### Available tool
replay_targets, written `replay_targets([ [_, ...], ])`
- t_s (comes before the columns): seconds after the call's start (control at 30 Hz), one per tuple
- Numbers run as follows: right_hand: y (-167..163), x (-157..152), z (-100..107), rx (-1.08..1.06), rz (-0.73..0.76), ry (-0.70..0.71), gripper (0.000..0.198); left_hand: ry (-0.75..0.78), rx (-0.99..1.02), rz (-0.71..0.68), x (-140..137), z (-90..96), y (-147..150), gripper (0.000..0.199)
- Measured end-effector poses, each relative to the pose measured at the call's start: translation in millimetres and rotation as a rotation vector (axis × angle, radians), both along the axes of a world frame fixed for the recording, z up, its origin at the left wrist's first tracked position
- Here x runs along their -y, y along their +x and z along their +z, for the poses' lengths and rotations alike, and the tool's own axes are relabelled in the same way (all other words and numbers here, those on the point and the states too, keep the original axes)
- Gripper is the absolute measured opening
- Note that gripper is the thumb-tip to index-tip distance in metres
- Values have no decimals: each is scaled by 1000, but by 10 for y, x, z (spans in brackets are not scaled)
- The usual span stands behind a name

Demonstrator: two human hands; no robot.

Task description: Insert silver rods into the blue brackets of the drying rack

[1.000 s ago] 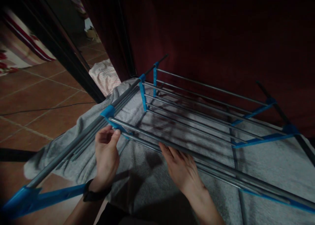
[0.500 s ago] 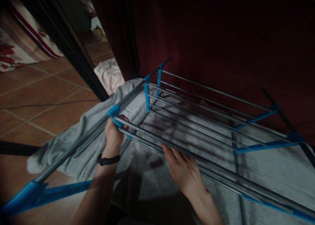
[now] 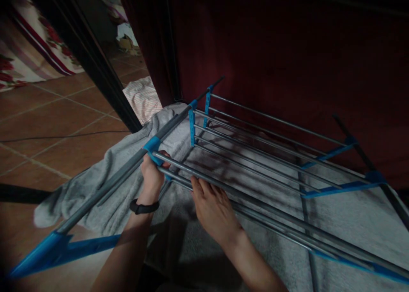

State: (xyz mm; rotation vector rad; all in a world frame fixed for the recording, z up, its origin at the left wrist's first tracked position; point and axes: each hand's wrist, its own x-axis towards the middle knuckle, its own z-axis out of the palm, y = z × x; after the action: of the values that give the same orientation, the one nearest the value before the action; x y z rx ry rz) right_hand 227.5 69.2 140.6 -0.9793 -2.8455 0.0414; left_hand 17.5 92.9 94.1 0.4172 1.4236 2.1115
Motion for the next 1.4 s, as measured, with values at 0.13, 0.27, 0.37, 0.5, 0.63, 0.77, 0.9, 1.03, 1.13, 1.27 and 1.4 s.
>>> replay_targets([
  [0.13,-435,-48,60,27,18,-46,44,-24,-62,-5,34,27,6,60],
  [0.27,-741,-160,95,32,86,-99,42,-68,-92,58,65,16,-9,57],
  [0.37,-831,-243,103,28,150,-169,42,-98,-97,125,64,-27,-33,52],
  [0.5,-824,-309,120,24,178,-258,41,-73,-41,30,55,-63,-44,54],
  [0.63,-804,-364,161,-5,221,-357,45,-35,-1,2,63,-78,-40,55],
  [0.77,-802,-420,178,-14,246,-419,49,7,19,-10,72,-78,-32,54],
  [0.9,-790,-453,133,-74,248,-490,50,-30,0,16,75,-65,-18,53],
  [1.03,-784,-476,56,-151,275,-542,52,-27,-2,1,73,-98,-14,52],
  [1.13,-780,-485,41,-171,282,-568,52,-18,1,1,69,-149,-21,53],
  [1.27,-765,-486,83,-186,293,-593,52,-21,-9,19,73,-177,-15,52],
  [1.4,-742,-488,98,-202,294,-595,50,-56,-29,13,75,-145,18,57],
])
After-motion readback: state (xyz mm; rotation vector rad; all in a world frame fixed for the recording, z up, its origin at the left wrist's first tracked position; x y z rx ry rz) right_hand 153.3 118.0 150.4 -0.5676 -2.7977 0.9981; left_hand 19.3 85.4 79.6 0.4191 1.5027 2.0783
